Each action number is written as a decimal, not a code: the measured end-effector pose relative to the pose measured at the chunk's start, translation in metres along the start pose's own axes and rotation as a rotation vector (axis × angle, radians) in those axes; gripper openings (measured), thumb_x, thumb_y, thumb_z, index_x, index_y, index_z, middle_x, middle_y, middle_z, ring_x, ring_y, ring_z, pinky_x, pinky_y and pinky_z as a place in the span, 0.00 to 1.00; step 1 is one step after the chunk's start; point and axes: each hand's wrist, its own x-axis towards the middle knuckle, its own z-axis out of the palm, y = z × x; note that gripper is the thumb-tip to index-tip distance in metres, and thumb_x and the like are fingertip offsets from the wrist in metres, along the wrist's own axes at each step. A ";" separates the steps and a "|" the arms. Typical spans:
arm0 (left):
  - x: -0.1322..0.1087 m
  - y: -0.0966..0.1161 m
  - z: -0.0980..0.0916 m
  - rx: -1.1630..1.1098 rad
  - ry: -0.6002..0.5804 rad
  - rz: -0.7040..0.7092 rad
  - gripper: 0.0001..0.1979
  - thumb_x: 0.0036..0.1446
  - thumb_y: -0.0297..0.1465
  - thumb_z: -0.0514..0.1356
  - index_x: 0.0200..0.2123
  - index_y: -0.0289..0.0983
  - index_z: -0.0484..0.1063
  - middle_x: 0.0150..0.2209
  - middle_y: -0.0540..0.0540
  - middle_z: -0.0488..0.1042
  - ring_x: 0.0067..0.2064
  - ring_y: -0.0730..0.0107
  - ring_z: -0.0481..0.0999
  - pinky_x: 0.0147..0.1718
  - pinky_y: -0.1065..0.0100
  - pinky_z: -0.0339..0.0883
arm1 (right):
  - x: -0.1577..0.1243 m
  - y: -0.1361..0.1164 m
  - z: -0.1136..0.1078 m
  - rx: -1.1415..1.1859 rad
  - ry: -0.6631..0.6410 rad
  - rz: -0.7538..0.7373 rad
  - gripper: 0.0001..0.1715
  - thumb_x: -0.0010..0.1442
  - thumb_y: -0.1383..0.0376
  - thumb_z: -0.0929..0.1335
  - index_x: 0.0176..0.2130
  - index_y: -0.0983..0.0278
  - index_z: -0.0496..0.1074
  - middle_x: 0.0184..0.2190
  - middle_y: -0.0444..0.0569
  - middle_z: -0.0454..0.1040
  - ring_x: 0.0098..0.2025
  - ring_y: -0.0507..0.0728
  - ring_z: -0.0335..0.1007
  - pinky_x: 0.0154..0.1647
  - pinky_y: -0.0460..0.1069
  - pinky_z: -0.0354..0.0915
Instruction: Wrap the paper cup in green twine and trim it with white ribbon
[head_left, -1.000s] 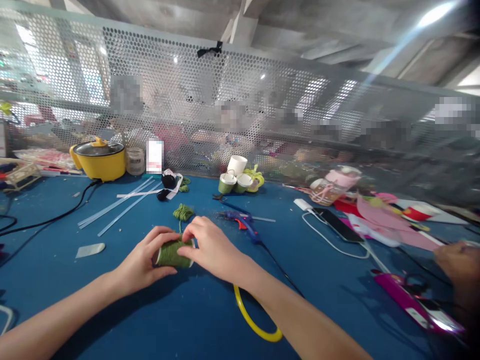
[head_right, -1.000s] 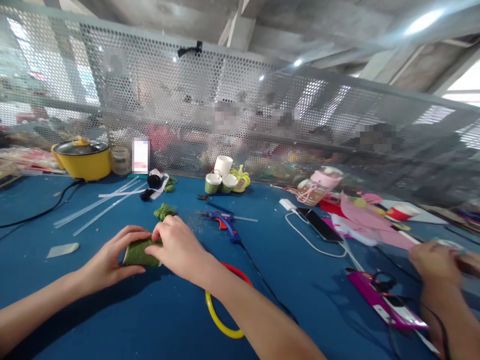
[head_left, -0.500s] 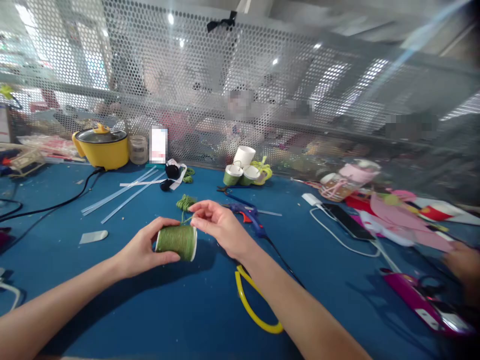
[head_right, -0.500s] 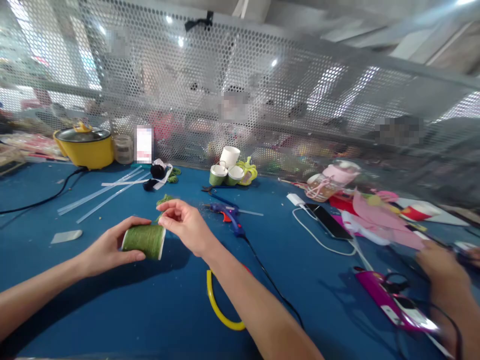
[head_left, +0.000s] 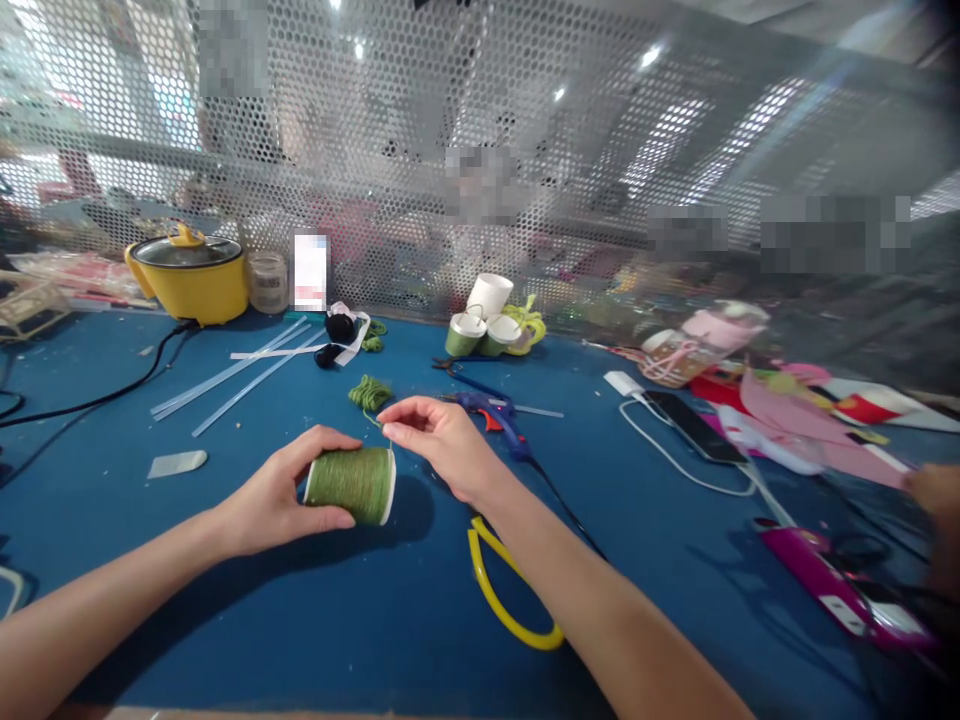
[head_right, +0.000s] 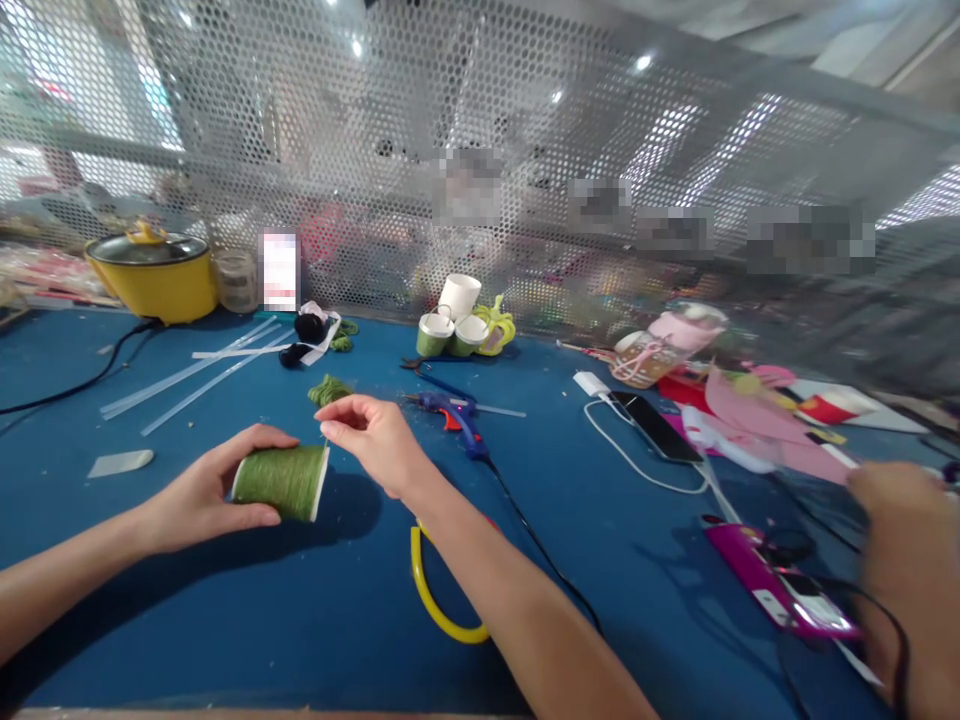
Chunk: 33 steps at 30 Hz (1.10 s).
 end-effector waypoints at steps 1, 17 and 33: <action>0.000 0.000 0.000 0.015 -0.005 0.018 0.24 0.48 0.35 0.62 0.48 0.39 0.60 0.46 0.42 0.66 0.45 0.61 0.68 0.44 0.62 0.65 | 0.000 0.001 0.000 0.000 -0.004 0.007 0.07 0.45 0.66 0.70 0.29 0.63 0.73 0.28 0.43 0.74 0.31 0.50 0.67 0.38 0.49 0.62; -0.003 0.003 -0.001 0.152 -0.011 0.178 0.23 0.51 0.34 0.61 0.50 0.40 0.60 0.49 0.38 0.64 0.50 0.56 0.65 0.47 0.56 0.62 | -0.002 0.004 0.002 0.023 -0.014 0.097 0.05 0.44 0.67 0.70 0.28 0.64 0.73 0.26 0.42 0.73 0.30 0.50 0.66 0.37 0.48 0.61; -0.006 0.002 0.000 0.223 0.007 0.264 0.23 0.53 0.32 0.60 0.51 0.40 0.58 0.50 0.39 0.62 0.51 0.58 0.65 0.48 0.57 0.63 | -0.002 0.004 0.004 0.195 -0.041 0.178 0.05 0.41 0.69 0.70 0.25 0.63 0.72 0.24 0.40 0.70 0.28 0.48 0.63 0.36 0.46 0.58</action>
